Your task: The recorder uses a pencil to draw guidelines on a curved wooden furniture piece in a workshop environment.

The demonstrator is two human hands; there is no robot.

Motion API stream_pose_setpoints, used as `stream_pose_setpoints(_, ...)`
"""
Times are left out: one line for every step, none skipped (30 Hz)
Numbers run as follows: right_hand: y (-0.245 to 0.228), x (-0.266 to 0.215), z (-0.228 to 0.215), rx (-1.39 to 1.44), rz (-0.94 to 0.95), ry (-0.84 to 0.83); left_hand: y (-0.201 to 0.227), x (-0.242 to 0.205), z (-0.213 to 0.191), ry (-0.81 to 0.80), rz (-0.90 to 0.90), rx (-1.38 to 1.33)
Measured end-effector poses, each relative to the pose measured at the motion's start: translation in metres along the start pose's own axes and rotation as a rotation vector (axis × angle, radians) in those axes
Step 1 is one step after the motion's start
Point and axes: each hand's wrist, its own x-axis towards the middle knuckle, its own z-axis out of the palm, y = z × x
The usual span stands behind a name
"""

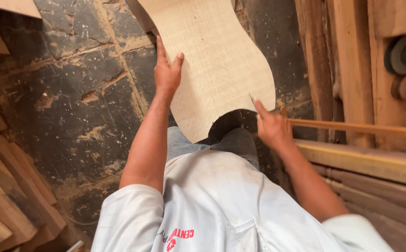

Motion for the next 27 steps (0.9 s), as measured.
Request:
stream_pose_setpoints(0.003, -0.017, 0.016, 0.092, 0.017, 0.046, -0.001, 0.001, 0.000, 0.011, 0.003, 0.020)
stream_pose_setpoints(0.007, -0.030, 0.023, 0.105, 0.032, 0.053, -0.008, 0.003, 0.002, -0.004, 0.014, 0.028)
stream_pose_setpoints(0.010, -0.043, 0.028, 0.112, 0.042, 0.083, -0.015, 0.005, 0.004, 0.009, 0.055, 0.040)
stream_pose_setpoints(0.013, -0.051, 0.031, 0.111, 0.047, 0.118, -0.020, 0.011, 0.005, 0.030, 0.099, 0.045)
stream_pose_setpoints(0.010, -0.051, 0.027, 0.117, 0.055, 0.129, -0.007, 0.008, 0.004, 0.023, 0.112, 0.045)
stream_pose_setpoints(0.007, -0.049, 0.023, 0.158, 0.075, 0.186, 0.001, 0.002, -0.001, 0.003, 0.035, 0.033)
stream_pose_setpoints(0.004, -0.046, 0.018, 0.200, 0.095, 0.241, 0.010, -0.004, -0.008, -0.018, -0.041, 0.020)
stream_pose_setpoints(-0.008, -0.023, 0.001, 0.197, 0.074, 0.246, 0.003, -0.001, -0.006, 0.004, -0.038, 0.017)
stream_pose_setpoints(-0.020, 0.001, -0.016, 0.254, -0.065, 0.347, -0.003, 0.002, -0.004, -0.007, -0.016, 0.027)
stream_pose_setpoints(-0.032, 0.024, -0.034, 0.309, -0.206, 0.444, -0.010, 0.006, -0.001, -0.016, 0.005, 0.036)
stream_pose_setpoints(-0.049, 0.057, -0.047, 0.304, -0.231, 0.446, -0.004, 0.006, -0.004, 0.008, 0.005, 0.030)
stream_pose_setpoints(-0.065, 0.088, -0.057, 0.319, -0.314, 0.473, -0.001, 0.003, -0.006, 0.003, 0.012, 0.026)
stream_pose_setpoints(-0.083, 0.118, -0.067, 0.335, -0.398, 0.499, 0.002, 0.000, -0.006, -0.002, 0.019, 0.021)
stream_pose_setpoints(-0.099, 0.142, -0.075, 0.335, -0.416, 0.494, 0.005, -0.001, -0.008, 0.016, 0.014, 0.020)
stream_pose_setpoints(-0.115, 0.166, -0.083, 0.362, -0.468, 0.507, 0.009, -0.001, -0.009, -0.004, -0.041, 0.022)
stream_pose_setpoints(-0.130, 0.187, -0.090, 0.389, -0.513, 0.520, 0.013, -0.003, -0.008, -0.030, -0.096, 0.022)
stream_pose_setpoints(-0.141, 0.199, -0.096, 0.388, -0.525, 0.514, 0.009, -0.001, -0.007, -0.018, -0.101, 0.020)
stream_pose_setpoints(-0.150, 0.210, -0.101, 0.335, -0.452, 0.481, 0.005, 0.000, -0.006, 0.008, -0.045, 0.041)
stream_pose_setpoints(-0.160, 0.221, -0.105, 0.281, -0.379, 0.448, 0.001, 0.001, -0.004, 0.033, 0.011, 0.062)
stream_pose_setpoints(-0.164, 0.225, -0.107, 0.282, -0.383, 0.441, 0.002, 0.000, -0.006, 0.038, 0.004, 0.063)
stream_pose_setpoints(-0.168, 0.229, -0.108, 0.282, -0.351, 0.435, 0.003, -0.001, -0.007, 0.039, 0.015, 0.044)
stream_pose_setpoints(-0.169, 0.233, -0.111, 0.281, -0.313, 0.434, 0.004, -0.002, -0.006, 0.035, 0.030, 0.024)
stream_pose_setpoints(-0.171, 0.235, -0.115, 0.281, -0.313, 0.431, 0.015, -0.001, -0.012, 0.035, 0.027, 0.025)
stream_pose_setpoints(-0.170, 0.234, -0.117, 0.256, -0.249, 0.349, 0.023, -0.003, -0.016, -0.022, -0.052, 0.032)
stream_pose_setpoints(-0.169, 0.234, -0.117, 0.231, -0.186, 0.267, 0.031, -0.006, -0.020, -0.079, -0.131, 0.040)
stream_pose_setpoints(-0.158, 0.240, -0.106, 0.227, -0.175, 0.248, 0.024, -0.005, -0.015, -0.091, -0.150, 0.040)
stream_pose_setpoints(-0.147, 0.244, -0.094, 0.119, -0.327, 0.412, 0.016, -0.005, -0.010, -0.049, -0.087, 0.040)
